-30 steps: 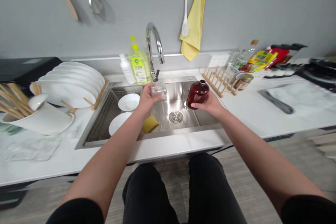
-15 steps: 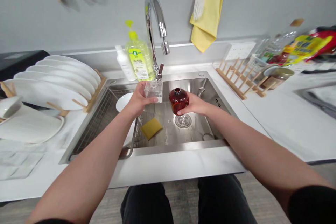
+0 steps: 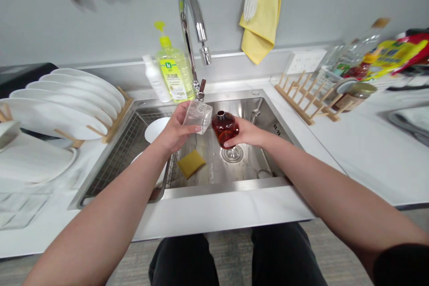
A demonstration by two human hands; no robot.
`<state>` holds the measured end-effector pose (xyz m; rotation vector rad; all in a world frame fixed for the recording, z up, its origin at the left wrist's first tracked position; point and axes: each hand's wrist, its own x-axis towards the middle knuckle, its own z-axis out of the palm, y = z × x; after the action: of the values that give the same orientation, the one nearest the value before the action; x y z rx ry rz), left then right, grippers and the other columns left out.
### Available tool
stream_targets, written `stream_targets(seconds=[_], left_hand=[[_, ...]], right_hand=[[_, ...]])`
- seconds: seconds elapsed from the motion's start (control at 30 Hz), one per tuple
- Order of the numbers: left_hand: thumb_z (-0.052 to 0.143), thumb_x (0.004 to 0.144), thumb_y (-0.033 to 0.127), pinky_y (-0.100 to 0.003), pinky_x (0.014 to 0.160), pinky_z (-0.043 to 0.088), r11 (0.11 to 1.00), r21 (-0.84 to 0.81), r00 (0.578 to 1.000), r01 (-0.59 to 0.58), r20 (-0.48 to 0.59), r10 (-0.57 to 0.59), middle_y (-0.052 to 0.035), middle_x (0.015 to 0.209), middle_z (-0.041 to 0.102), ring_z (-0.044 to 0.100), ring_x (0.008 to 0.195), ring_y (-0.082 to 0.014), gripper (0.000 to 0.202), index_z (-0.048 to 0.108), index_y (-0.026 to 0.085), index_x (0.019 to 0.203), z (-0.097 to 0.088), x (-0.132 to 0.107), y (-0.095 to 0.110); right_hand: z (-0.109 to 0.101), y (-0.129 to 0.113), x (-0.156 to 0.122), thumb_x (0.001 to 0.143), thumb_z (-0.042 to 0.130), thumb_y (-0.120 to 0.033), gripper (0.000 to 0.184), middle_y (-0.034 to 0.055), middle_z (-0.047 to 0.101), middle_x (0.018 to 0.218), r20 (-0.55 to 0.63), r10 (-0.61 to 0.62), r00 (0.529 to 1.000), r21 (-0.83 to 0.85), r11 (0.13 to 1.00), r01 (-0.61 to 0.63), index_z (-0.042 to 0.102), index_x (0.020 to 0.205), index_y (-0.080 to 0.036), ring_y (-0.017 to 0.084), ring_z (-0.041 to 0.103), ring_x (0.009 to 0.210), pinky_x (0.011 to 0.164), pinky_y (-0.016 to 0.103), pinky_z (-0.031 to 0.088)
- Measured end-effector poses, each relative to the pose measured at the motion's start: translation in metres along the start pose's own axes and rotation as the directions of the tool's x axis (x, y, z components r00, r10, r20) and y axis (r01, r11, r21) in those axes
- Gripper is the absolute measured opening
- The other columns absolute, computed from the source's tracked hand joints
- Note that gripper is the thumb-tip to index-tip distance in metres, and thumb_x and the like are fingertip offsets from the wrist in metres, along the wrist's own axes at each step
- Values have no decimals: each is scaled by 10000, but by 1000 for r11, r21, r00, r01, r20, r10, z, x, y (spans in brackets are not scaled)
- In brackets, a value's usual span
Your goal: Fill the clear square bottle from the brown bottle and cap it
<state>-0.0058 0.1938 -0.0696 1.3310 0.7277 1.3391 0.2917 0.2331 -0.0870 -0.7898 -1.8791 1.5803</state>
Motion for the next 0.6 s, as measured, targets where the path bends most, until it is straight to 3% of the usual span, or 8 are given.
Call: stream_targets(seconds=[0.17,0.6], left_hand=[[1109,650,212,-451,998,702,1000,-7,999,-20,-35,20,-54,1339,790,786,1198,-296,757,674,291,1265,-2,2,0],[1104,637,219,-421,1005,663,999,-20,997,-27,-70,26,-36,1319,784,767,1197,-285,785,692,321,1298,-2,3,-5]], right_hand=[[-1,0,2,587,1092,-302,909,87,855,1354,-58,-16,998,5,1000,16,721,1416,-275,416,803,1258,1157,653,656],[-4,3,6,610,1096,-328,997,126,839,1389,-222,-52,974,-68,997,38,652,1501,-257,439,798,1279,1184,704,636]])
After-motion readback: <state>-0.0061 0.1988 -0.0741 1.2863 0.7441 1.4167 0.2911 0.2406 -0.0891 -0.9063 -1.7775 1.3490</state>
